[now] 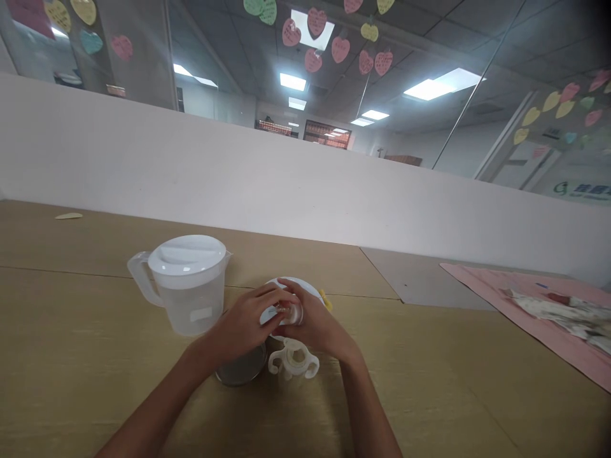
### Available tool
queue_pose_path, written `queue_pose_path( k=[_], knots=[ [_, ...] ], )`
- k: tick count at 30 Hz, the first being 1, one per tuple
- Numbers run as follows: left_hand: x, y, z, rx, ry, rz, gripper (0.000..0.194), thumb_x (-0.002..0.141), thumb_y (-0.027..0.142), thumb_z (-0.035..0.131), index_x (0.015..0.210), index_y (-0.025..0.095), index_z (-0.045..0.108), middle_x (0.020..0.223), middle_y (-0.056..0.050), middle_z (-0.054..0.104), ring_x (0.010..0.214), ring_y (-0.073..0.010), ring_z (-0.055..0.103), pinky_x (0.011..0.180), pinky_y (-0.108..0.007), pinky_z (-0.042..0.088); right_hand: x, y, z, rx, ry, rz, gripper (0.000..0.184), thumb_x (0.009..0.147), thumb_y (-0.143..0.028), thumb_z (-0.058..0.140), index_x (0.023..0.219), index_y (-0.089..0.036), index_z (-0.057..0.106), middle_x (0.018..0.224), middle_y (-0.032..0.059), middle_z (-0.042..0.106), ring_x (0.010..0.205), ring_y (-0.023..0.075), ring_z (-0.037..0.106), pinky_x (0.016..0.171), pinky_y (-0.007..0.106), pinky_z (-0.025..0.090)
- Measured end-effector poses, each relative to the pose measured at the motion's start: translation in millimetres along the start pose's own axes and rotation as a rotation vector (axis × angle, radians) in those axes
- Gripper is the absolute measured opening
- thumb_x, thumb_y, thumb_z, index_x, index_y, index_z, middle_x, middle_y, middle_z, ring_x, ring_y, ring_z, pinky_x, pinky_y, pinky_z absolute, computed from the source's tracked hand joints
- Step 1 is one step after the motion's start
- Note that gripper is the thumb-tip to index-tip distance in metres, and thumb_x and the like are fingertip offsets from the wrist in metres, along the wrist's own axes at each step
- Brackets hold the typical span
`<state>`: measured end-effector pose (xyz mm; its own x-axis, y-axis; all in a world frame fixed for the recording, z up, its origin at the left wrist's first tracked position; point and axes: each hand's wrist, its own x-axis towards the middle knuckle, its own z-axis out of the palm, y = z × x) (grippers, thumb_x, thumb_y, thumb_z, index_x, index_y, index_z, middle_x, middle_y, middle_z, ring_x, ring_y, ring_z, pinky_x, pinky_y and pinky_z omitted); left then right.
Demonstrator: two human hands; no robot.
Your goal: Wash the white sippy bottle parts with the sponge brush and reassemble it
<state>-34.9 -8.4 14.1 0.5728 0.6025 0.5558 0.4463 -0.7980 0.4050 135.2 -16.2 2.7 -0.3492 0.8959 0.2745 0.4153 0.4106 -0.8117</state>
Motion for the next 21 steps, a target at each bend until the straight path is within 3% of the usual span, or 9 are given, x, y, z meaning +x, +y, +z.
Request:
queue_pose_path(
  k=[3, 5, 9, 13, 21],
  knots=[
    [-2, 3, 1.5, 0.025, 0.051, 0.055, 0.024, 0.081, 0.011, 0.046, 0.100, 0.022, 0.055, 0.088, 0.000, 0.059, 0.083, -0.0118, 0.055, 0.075, -0.022, 0.043, 8, -1, 13, -0.130, 0.118, -0.197, 0.036, 0.064, -0.007, 0.055, 0.097, -0.022, 0.058, 0.094, 0.0012, 0.060, 0.088, 0.0150, 0.055, 0.080, 0.029, 0.044],
    [-3, 6, 0.6, 0.040, 0.104, 0.078, 0.028, 0.080, 0.007, 0.046, 0.102, 0.023, 0.054, 0.082, 0.001, 0.057, 0.075, -0.0097, 0.054, 0.069, -0.019, 0.043, 11, 2, 16, -0.228, 0.190, -0.281, 0.025, 0.065, -0.005, 0.051, 0.082, -0.020, 0.060, 0.084, 0.0015, 0.060, 0.080, 0.0144, 0.055, 0.073, 0.026, 0.045],
    [-5, 12, 1.0, 0.085, 0.193, 0.081, 0.027, 0.079, 0.007, 0.049, 0.100, 0.024, 0.056, 0.066, 0.005, 0.047, 0.058, -0.0072, 0.045, 0.056, -0.017, 0.039, 13, 14, 13, -0.397, 0.364, -0.492, 0.023, 0.067, -0.007, 0.049, 0.083, -0.019, 0.060, 0.085, 0.0046, 0.059, 0.079, 0.0145, 0.056, 0.068, 0.025, 0.046],
    [-5, 15, 5.8, 0.105, 0.186, 0.078, 0.026, 0.082, 0.010, 0.046, 0.103, 0.024, 0.054, 0.070, 0.004, 0.048, 0.057, -0.0068, 0.044, 0.056, -0.017, 0.038, 17, 29, 8, -0.561, 0.490, -0.684, 0.017, 0.073, -0.013, 0.048, 0.086, -0.019, 0.058, 0.084, 0.0067, 0.060, 0.081, 0.0153, 0.057, 0.067, 0.026, 0.047],
    [-6, 16, 2.8, 0.069, 0.208, 0.039, 0.022, 0.084, 0.014, 0.047, 0.101, 0.024, 0.054, 0.070, 0.004, 0.049, 0.055, -0.0055, 0.043, 0.054, -0.016, 0.038, 16, 26, 3, -0.326, 0.481, -0.643, 0.013, 0.071, -0.018, 0.055, 0.084, -0.020, 0.056, 0.083, 0.0052, 0.060, 0.078, 0.0138, 0.057, 0.068, 0.025, 0.048]
  ],
)
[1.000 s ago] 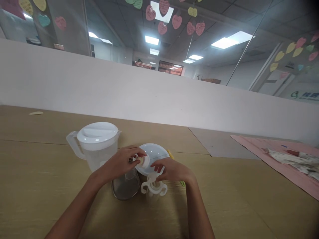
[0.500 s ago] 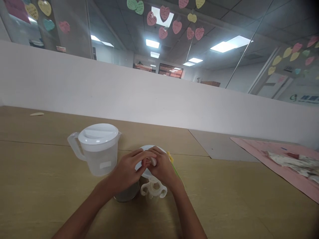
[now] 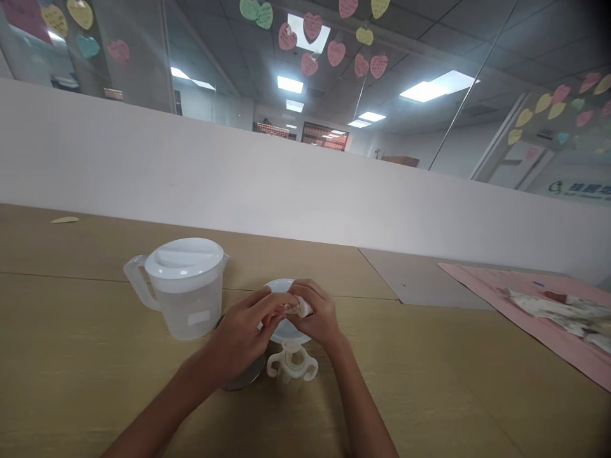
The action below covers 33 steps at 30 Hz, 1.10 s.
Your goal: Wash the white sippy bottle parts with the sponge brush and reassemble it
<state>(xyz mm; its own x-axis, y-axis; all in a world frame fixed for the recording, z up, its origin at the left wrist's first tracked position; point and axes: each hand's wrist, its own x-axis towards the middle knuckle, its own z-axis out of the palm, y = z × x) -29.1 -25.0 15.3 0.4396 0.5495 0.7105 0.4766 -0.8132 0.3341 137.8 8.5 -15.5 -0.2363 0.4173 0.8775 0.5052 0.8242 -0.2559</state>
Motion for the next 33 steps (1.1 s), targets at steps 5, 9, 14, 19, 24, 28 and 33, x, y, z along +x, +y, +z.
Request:
queue_pose_path(
  k=[5, 9, 14, 19, 24, 28, 33],
  knots=[
    [3, 0, -3.1, -0.021, -0.047, -0.037, 0.015, 0.084, 0.017, 0.047, 0.096, 0.023, 0.055, 0.081, 0.001, 0.054, 0.071, -0.0093, 0.051, 0.066, -0.020, 0.042, 0, -7, -3, -0.021, -0.073, 0.124, 0.016, 0.068, -0.018, 0.059, 0.083, -0.019, 0.056, 0.082, 0.0035, 0.058, 0.076, 0.0138, 0.056, 0.068, 0.025, 0.046],
    [3, -3, 0.6, 0.042, -0.185, -0.116, 0.023, 0.086, 0.021, 0.041, 0.109, 0.022, 0.048, 0.105, -0.004, 0.052, 0.092, -0.0152, 0.051, 0.074, -0.026, 0.043, -2, 0, -9, -0.167, -0.045, 0.282, 0.011, 0.069, -0.025, 0.060, 0.078, -0.018, 0.058, 0.089, 0.0048, 0.053, 0.077, 0.0141, 0.054, 0.069, 0.026, 0.044],
    [-5, -10, 19.4, 0.187, -0.537, -0.108, 0.014, 0.083, 0.025, 0.046, 0.091, 0.018, 0.055, 0.091, -0.003, 0.058, 0.081, -0.0183, 0.055, 0.066, -0.028, 0.041, -1, 5, -25, -0.309, -0.008, 0.483, 0.019, 0.074, -0.034, 0.056, 0.065, -0.018, 0.058, 0.074, 0.0009, 0.045, 0.066, 0.0116, 0.049, 0.063, 0.024, 0.041],
    [-6, -8, 35.5, 0.182, -0.743, -0.075, 0.017, 0.085, 0.023, 0.043, 0.080, 0.016, 0.058, 0.086, -0.005, 0.059, 0.070, -0.0148, 0.056, 0.057, -0.024, 0.038, 1, 1, -37, -0.330, -0.155, 0.568, 0.021, 0.074, -0.037, 0.057, 0.065, -0.018, 0.062, 0.070, 0.0004, 0.044, 0.065, 0.0120, 0.047, 0.060, 0.024, 0.038],
    [-6, -5, 34.8, 0.150, -0.717, -0.080, 0.018, 0.084, 0.025, 0.045, 0.081, 0.017, 0.060, 0.086, -0.005, 0.060, 0.071, -0.0138, 0.056, 0.059, -0.023, 0.039, 3, -7, -44, -0.274, -0.328, 0.594, 0.024, 0.075, -0.037, 0.057, 0.061, -0.018, 0.062, 0.071, 0.0011, 0.047, 0.067, 0.0126, 0.048, 0.060, 0.024, 0.037],
    [-7, -5, 37.0, 0.113, -0.686, -0.046, 0.018, 0.084, 0.025, 0.044, 0.078, 0.017, 0.060, 0.084, -0.003, 0.061, 0.069, -0.0134, 0.056, 0.059, -0.023, 0.038, 4, -14, -50, -0.239, -0.440, 0.591, 0.020, 0.073, -0.037, 0.061, 0.065, -0.018, 0.064, 0.071, 0.0023, 0.053, 0.075, 0.0154, 0.051, 0.067, 0.026, 0.039],
    [-12, -6, 45.4, 0.058, -0.677, -0.020, 0.012, 0.080, 0.020, 0.048, 0.078, 0.017, 0.059, 0.083, -0.003, 0.061, 0.072, -0.0154, 0.057, 0.061, -0.024, 0.039, 2, -20, -58, -0.186, -0.541, 0.615, 0.024, 0.068, -0.034, 0.066, 0.087, -0.020, 0.068, 0.081, 0.0035, 0.061, 0.079, 0.0165, 0.054, 0.068, 0.027, 0.040]
  ],
)
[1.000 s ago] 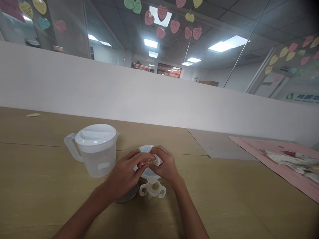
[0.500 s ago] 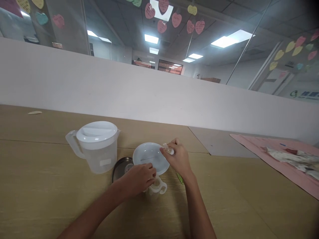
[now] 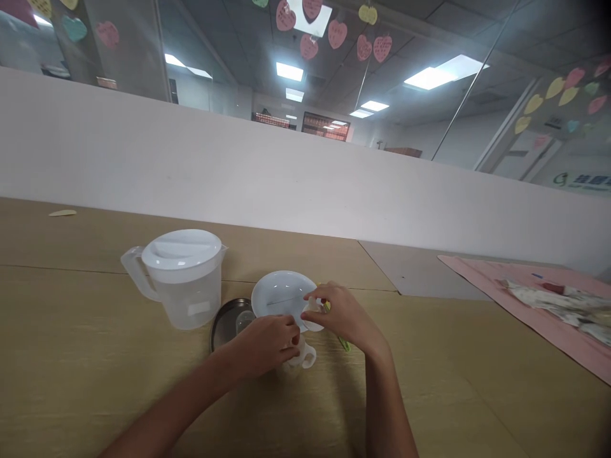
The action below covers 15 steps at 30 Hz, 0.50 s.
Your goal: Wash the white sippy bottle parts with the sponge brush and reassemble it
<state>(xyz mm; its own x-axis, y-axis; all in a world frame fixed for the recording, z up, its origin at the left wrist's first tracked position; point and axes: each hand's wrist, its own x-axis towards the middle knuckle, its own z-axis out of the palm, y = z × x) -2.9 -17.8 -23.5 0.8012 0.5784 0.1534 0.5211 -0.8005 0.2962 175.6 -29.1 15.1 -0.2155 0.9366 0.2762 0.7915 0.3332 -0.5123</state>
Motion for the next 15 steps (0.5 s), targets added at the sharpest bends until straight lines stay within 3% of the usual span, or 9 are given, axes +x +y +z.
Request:
queue_pose_path(
  k=[5, 9, 12, 15],
  knots=[
    [-7, -7, 14.5, -0.201, 0.089, -0.101, 0.018, 0.074, 0.023, 0.054, 0.091, 0.020, 0.056, 0.091, -0.001, 0.060, 0.076, -0.0160, 0.056, 0.065, -0.025, 0.040, -5, -1, -3, -0.006, -0.144, -0.006, 0.023, 0.064, -0.030, 0.068, 0.086, -0.022, 0.069, 0.070, 0.0005, 0.061, 0.063, 0.0122, 0.052, 0.055, 0.022, 0.036],
    [-12, -16, 35.9, -0.462, 0.200, -0.191, 0.028, 0.071, 0.028, 0.058, 0.096, 0.020, 0.051, 0.090, -0.001, 0.061, 0.074, -0.0148, 0.055, 0.066, -0.027, 0.042, -6, -3, 1, -0.011, -0.231, -0.043, 0.016, 0.062, -0.023, 0.068, 0.078, -0.022, 0.070, 0.070, -0.0017, 0.060, 0.063, 0.0106, 0.051, 0.054, 0.020, 0.033],
    [-12, -18, 51.6, -0.701, 0.293, -0.196, 0.033, 0.070, 0.026, 0.060, 0.099, 0.018, 0.048, 0.099, -0.004, 0.060, 0.087, -0.0161, 0.056, 0.075, -0.028, 0.044, -4, -3, 6, -0.031, -0.282, -0.086, 0.015, 0.060, -0.020, 0.068, 0.075, -0.022, 0.070, 0.073, -0.0020, 0.060, 0.063, 0.0095, 0.050, 0.054, 0.020, 0.032],
    [-11, -14, 60.3, -0.805, 0.367, -0.239, 0.036, 0.070, 0.026, 0.061, 0.102, 0.018, 0.047, 0.103, -0.006, 0.058, 0.096, -0.0185, 0.055, 0.082, -0.031, 0.044, -2, -2, 10, -0.031, -0.287, -0.098, 0.016, 0.060, -0.018, 0.068, 0.074, -0.023, 0.070, 0.074, -0.0023, 0.060, 0.062, 0.0084, 0.049, 0.053, 0.019, 0.031]
  ],
)
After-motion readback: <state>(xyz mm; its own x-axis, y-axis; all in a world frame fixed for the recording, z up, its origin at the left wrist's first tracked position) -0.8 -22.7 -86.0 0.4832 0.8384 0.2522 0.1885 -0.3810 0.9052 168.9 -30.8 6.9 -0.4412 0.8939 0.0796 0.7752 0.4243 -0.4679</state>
